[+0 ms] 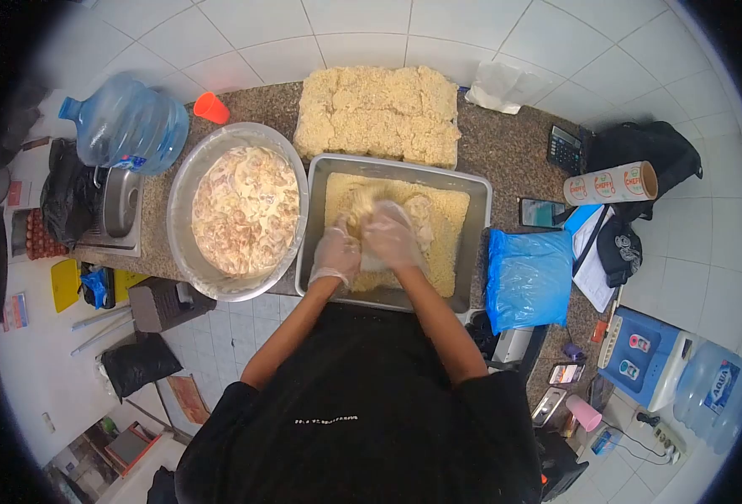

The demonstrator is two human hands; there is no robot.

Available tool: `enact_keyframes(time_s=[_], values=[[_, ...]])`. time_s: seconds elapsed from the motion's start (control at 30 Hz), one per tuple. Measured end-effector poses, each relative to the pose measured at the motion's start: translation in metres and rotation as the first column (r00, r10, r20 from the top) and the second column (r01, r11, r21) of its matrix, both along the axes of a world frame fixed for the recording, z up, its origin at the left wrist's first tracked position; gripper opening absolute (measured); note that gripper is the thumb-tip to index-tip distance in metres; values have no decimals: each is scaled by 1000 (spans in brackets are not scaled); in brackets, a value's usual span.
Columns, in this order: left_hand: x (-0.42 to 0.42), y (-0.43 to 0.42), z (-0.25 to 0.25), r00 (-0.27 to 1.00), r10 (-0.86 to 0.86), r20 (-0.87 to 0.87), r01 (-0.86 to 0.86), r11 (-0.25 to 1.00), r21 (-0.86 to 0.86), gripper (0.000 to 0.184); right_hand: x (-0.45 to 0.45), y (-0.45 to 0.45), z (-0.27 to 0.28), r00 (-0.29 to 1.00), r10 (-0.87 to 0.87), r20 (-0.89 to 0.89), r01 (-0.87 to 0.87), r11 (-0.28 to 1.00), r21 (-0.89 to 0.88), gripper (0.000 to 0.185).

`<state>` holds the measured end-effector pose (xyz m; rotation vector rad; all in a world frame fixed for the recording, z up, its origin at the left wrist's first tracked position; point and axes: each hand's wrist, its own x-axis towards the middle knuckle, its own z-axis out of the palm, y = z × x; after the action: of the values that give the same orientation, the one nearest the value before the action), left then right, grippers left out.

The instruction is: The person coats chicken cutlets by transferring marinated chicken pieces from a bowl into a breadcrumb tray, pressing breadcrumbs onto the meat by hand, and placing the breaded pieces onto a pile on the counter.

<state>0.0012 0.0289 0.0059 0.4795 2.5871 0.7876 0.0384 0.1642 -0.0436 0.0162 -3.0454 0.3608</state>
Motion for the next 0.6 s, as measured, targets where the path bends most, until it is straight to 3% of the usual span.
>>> enact_keyframes(time_s=[0.03, 0.1, 0.13, 0.2, 0.23, 0.3, 0.37, 0.43, 0.47, 0.57, 0.6], values=[[-1, -6, 7, 999, 7, 32, -6, 999, -34, 52, -10, -1, -2, 929, -63, -365, 44, 997, -61, 17], [-5, -13, 13, 996, 33, 86, -25, 996, -91, 56, -38, -1, 0, 984, 90, -151, -98, 994, -43, 15], [-3, -21, 7, 999, 14, 38, -14, 1000, 6, 57, -49, -6, 2, 985, 168, -45, -170, 984, -49, 14], [-8, -34, -8, 999, 1, 34, -3, 998, 63, 58, -66, -19, 3, 947, 51, 316, -32, 997, -65, 18], [-2, -40, -11, 999, 0, 50, -4, 996, 90, 59, -63, -24, 0, 867, -2, 499, 32, 998, -53, 20], [-2, -45, -20, 993, 35, 112, -50, 989, 136, 59, -77, -9, -100, 984, 91, 152, -50, 965, -257, 30], [-5, -47, -28, 976, 71, 205, -92, 991, 94, 58, -69, -13, -115, 998, 63, 31, -52, 959, -280, 40], [-5, -54, -25, 994, 52, 94, -69, 980, 186, 58, -71, -30, -42, 993, -24, 118, 39, 992, -124, 50], [-5, -54, -25, 998, 54, 40, -62, 970, 235, 59, -53, -33, -32, 978, -15, 207, 20, 1000, -20, 48], [-5, -51, -30, 994, 35, 105, -51, 987, 152, 57, -54, -19, -65, 998, 56, -25, -56, 998, 2, 52], [-9, -50, -22, 995, 40, 91, -54, 986, 159, 56, -64, -19, -30, 964, 48, 261, -53, 999, 11, 56]])
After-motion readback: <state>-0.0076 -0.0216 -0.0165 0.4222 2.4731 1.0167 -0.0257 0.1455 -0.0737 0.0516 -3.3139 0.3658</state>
